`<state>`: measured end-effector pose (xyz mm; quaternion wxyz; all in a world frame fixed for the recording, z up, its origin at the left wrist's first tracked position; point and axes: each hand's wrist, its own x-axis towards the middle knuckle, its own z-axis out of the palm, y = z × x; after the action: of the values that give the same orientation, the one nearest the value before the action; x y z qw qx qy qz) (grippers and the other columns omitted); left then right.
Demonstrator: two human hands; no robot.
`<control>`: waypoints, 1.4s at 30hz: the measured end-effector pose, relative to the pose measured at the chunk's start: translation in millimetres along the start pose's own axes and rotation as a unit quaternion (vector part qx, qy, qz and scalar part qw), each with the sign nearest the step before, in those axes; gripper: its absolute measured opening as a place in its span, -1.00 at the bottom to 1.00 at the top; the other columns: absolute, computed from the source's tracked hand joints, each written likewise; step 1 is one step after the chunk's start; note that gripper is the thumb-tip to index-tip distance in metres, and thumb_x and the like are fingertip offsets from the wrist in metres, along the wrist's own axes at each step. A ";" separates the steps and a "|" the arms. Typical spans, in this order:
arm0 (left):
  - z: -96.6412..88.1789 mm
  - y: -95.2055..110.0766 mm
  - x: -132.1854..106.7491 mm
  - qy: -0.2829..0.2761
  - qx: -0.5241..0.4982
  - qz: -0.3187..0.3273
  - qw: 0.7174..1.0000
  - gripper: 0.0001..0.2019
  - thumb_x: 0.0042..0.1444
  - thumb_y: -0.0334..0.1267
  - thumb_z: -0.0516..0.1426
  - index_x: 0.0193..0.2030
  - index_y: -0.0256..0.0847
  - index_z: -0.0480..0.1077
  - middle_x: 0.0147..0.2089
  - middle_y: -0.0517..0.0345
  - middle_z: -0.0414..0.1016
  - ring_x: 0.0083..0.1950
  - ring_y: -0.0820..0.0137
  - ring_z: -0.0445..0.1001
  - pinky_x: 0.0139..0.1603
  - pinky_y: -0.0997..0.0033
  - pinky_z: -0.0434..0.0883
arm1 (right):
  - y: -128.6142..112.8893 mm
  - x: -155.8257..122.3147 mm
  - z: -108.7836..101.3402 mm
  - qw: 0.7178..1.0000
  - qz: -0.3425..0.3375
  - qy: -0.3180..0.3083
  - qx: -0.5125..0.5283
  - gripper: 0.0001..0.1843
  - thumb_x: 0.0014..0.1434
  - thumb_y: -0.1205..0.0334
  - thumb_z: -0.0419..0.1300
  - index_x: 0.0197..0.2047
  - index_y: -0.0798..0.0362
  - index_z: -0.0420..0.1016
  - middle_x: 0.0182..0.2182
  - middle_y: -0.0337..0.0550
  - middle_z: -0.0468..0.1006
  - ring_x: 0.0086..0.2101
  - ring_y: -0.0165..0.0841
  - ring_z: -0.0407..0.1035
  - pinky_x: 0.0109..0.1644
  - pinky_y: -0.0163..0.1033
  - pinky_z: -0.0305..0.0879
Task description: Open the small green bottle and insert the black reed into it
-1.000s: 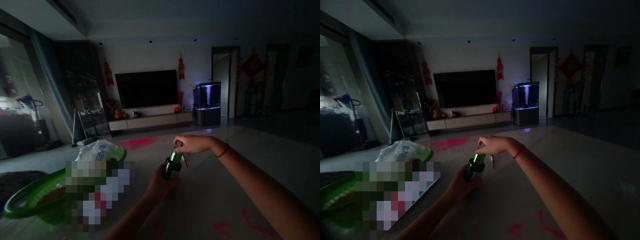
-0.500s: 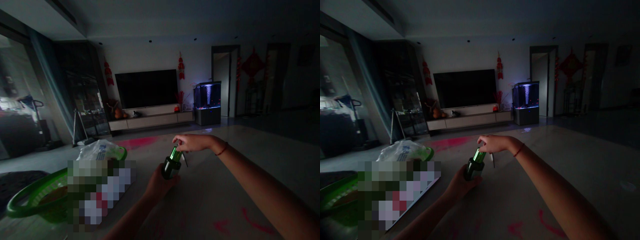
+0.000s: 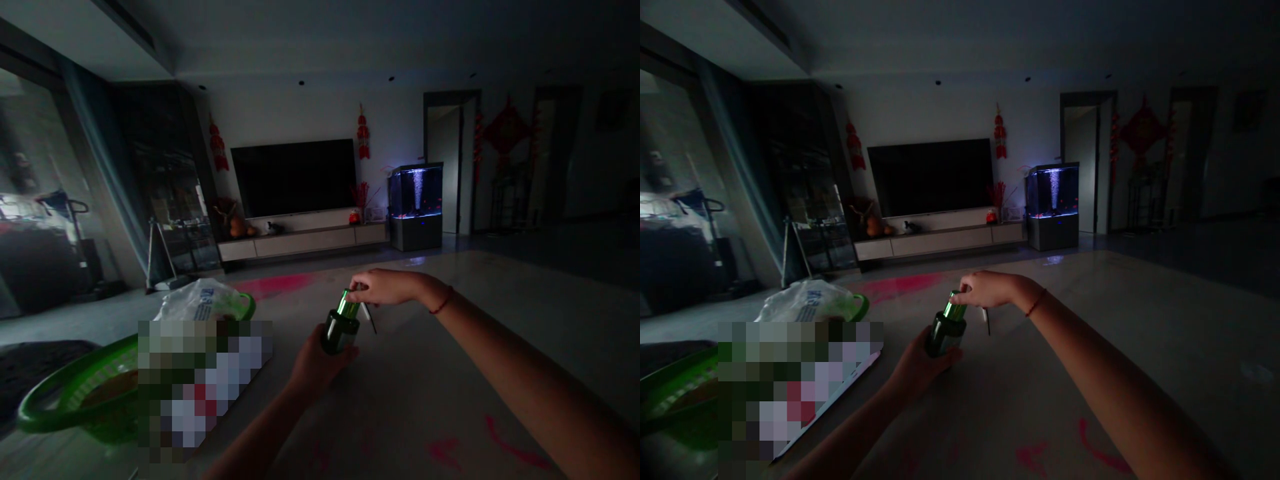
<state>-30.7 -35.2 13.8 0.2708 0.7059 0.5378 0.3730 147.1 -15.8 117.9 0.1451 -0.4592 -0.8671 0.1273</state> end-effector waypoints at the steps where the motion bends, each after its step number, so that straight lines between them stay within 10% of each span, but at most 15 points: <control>1: -0.2 0.6 -0.1 0.000 -0.001 0.000 1.000 -0.56 -0.24 -0.08 0.20 -0.21 -0.26 0.25 -0.37 0.14 0.43 -0.34 0.34 0.39 -0.41 0.47 0.25 | 0.8 -0.1 0.1 1.000 -0.003 0.009 0.004 -0.46 0.07 -0.06 -0.02 -0.05 0.22 0.28 -0.44 -0.10 0.43 -0.54 -0.45 0.26 -0.50 -0.35 0.11; 9: -2.4 3.3 -1.2 -0.013 -0.029 0.005 0.999 -0.57 -0.23 -0.11 0.20 -0.21 -0.26 0.26 -0.34 0.10 0.46 -0.32 0.32 0.42 -0.38 0.45 0.28 | 3.8 -4.1 -4.0 1.000 -0.002 0.006 0.011 -0.32 0.03 0.02 0.06 0.13 0.26 0.06 -0.28 -0.01 0.43 -0.45 -0.43 0.30 -0.40 -0.35 0.18; 23: 0.4 -5.2 2.7 -0.006 -0.029 0.017 0.999 -0.52 -0.24 -0.06 0.20 -0.18 -0.27 0.25 -0.36 0.12 0.45 -0.35 0.35 0.42 -0.41 0.46 0.28 | 2.5 6.1 4.3 0.997 -0.044 0.044 0.049 -0.54 0.09 -0.07 -0.02 -0.22 0.19 0.37 -0.45 -0.11 0.42 -0.57 -0.50 0.24 -0.52 -0.39 0.13; 34: 0.3 -3.8 1.5 -0.009 -0.013 0.018 1.000 -0.54 -0.24 -0.09 0.20 -0.19 -0.25 0.25 -0.35 0.13 0.44 -0.34 0.35 0.40 -0.38 0.46 0.27 | 8.9 -4.8 -10.6 0.983 -0.139 -0.025 0.113 -0.50 0.00 0.22 0.16 0.04 0.09 0.23 -0.12 -0.07 0.39 -0.30 -0.46 0.33 -0.26 -0.37 0.24; 42: -0.6 1.1 -0.6 -0.004 -0.001 0.009 1.000 -0.56 -0.24 -0.10 0.20 -0.20 -0.27 0.26 -0.35 0.12 0.45 -0.33 0.34 0.40 -0.38 0.46 0.27 | 7.5 6.8 3.4 0.996 -0.037 0.022 0.073 -0.61 0.09 0.00 0.02 -0.20 0.17 0.35 -0.46 -0.12 0.44 -0.55 -0.47 0.29 -0.50 -0.37 0.18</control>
<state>-30.7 -36.1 14.9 0.2704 0.7120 0.5295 0.3736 147.9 -6.4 113.0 0.2017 -0.4175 -0.8686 0.1745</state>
